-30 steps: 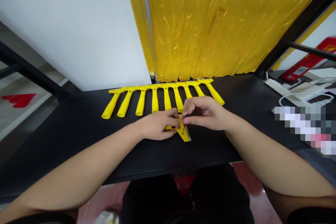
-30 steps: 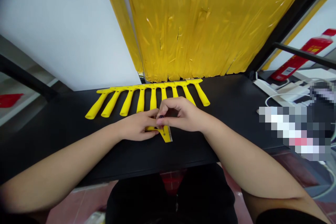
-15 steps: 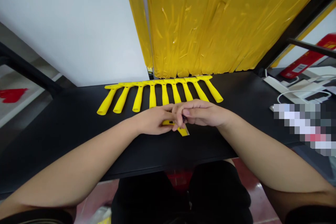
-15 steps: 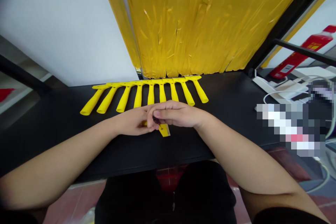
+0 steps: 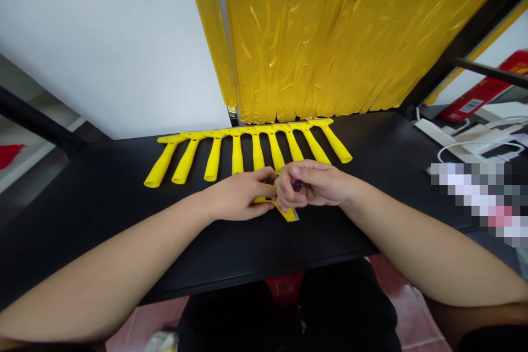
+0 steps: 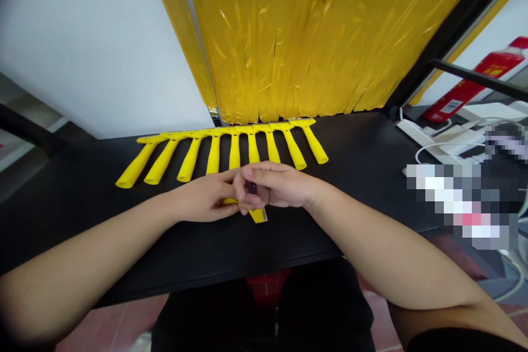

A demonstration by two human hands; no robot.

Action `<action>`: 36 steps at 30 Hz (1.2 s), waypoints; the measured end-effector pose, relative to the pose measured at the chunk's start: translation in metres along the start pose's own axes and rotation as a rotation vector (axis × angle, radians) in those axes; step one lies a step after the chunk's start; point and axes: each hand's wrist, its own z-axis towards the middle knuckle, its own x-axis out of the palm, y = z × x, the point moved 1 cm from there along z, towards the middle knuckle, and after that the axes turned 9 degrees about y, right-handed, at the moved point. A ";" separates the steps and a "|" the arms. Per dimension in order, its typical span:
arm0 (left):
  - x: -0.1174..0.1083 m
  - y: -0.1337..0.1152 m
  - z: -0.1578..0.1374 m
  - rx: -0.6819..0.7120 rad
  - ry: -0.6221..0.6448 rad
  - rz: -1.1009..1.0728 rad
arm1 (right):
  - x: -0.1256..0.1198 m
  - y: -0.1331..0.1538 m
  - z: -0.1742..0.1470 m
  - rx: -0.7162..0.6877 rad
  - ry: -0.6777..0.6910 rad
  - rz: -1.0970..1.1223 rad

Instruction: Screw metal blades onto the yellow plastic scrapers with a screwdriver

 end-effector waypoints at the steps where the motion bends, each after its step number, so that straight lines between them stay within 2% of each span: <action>1: 0.000 0.000 0.000 -0.012 0.009 0.010 | 0.001 0.000 0.000 -0.002 -0.004 0.034; 4: 0.002 0.002 -0.002 -0.025 0.016 0.047 | 0.003 0.001 0.001 -0.027 -0.045 0.067; 8: 0.003 0.002 -0.002 -0.027 0.001 0.062 | 0.000 0.001 0.000 -0.044 -0.094 -0.008; 11: 0.002 0.002 -0.002 -0.044 0.025 0.064 | -0.003 0.000 0.000 -0.036 -0.041 -0.035; 14: 0.001 0.001 -0.001 -0.025 0.043 0.043 | -0.001 -0.001 0.001 -0.017 -0.001 0.034; 20: 0.003 0.002 -0.001 -0.042 0.020 0.055 | -0.001 0.001 -0.002 -0.032 -0.130 0.016; 23: 0.002 0.002 -0.001 -0.048 0.028 0.062 | -0.004 0.001 -0.002 -0.023 -0.084 -0.070; 26: 0.000 0.001 -0.001 -0.030 0.045 0.049 | -0.002 0.000 -0.001 -0.021 0.001 -0.029; 28: 0.000 0.002 -0.001 -0.021 0.043 0.055 | 0.000 0.001 -0.001 -0.030 -0.011 0.027; 32: 0.001 0.002 -0.002 -0.034 0.026 0.056 | 0.000 0.002 -0.002 -0.050 -0.121 0.035; 36: 0.001 0.002 -0.002 -0.049 0.015 0.036 | -0.002 0.000 -0.001 -0.037 -0.068 -0.046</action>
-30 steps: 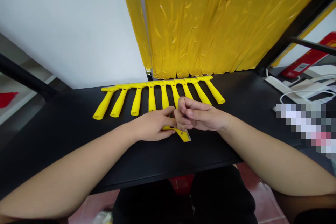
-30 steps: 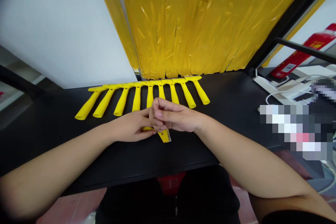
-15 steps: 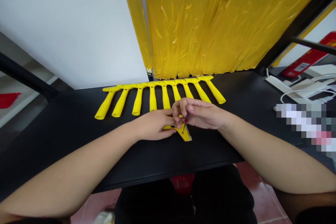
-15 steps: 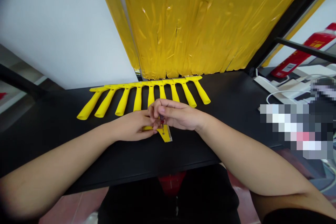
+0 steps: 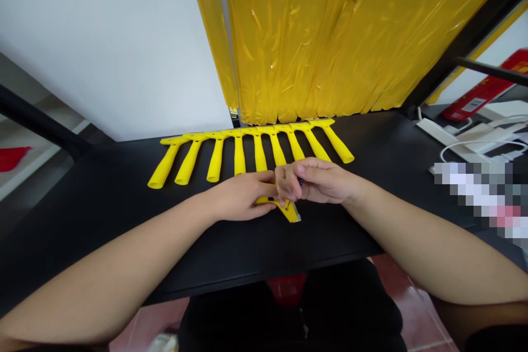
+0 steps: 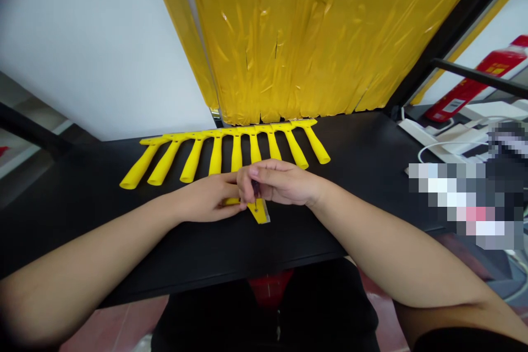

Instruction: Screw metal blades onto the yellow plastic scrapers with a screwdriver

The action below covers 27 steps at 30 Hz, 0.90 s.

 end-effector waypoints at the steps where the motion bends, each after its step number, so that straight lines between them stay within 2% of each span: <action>1: 0.000 0.000 0.000 -0.003 0.008 -0.002 | 0.001 -0.001 0.001 0.005 0.028 0.013; 3: -0.001 -0.001 0.000 -0.004 0.026 0.004 | 0.002 -0.002 0.002 0.008 0.048 0.070; 5: -0.001 -0.001 0.000 0.003 0.024 0.012 | 0.004 -0.002 0.002 0.003 0.007 0.118; 9: 0.000 -0.001 0.000 0.020 -0.005 0.002 | 0.001 -0.001 0.001 0.013 -0.070 0.076; 14: 0.000 0.001 0.000 0.000 0.021 0.006 | 0.001 -0.004 0.002 0.028 0.018 0.058; 20: 0.001 0.002 0.000 0.017 0.011 0.016 | 0.003 0.000 -0.001 0.007 -0.066 0.083; 27: 0.000 0.001 0.000 0.002 0.011 0.023 | 0.000 -0.002 0.000 0.046 0.026 0.058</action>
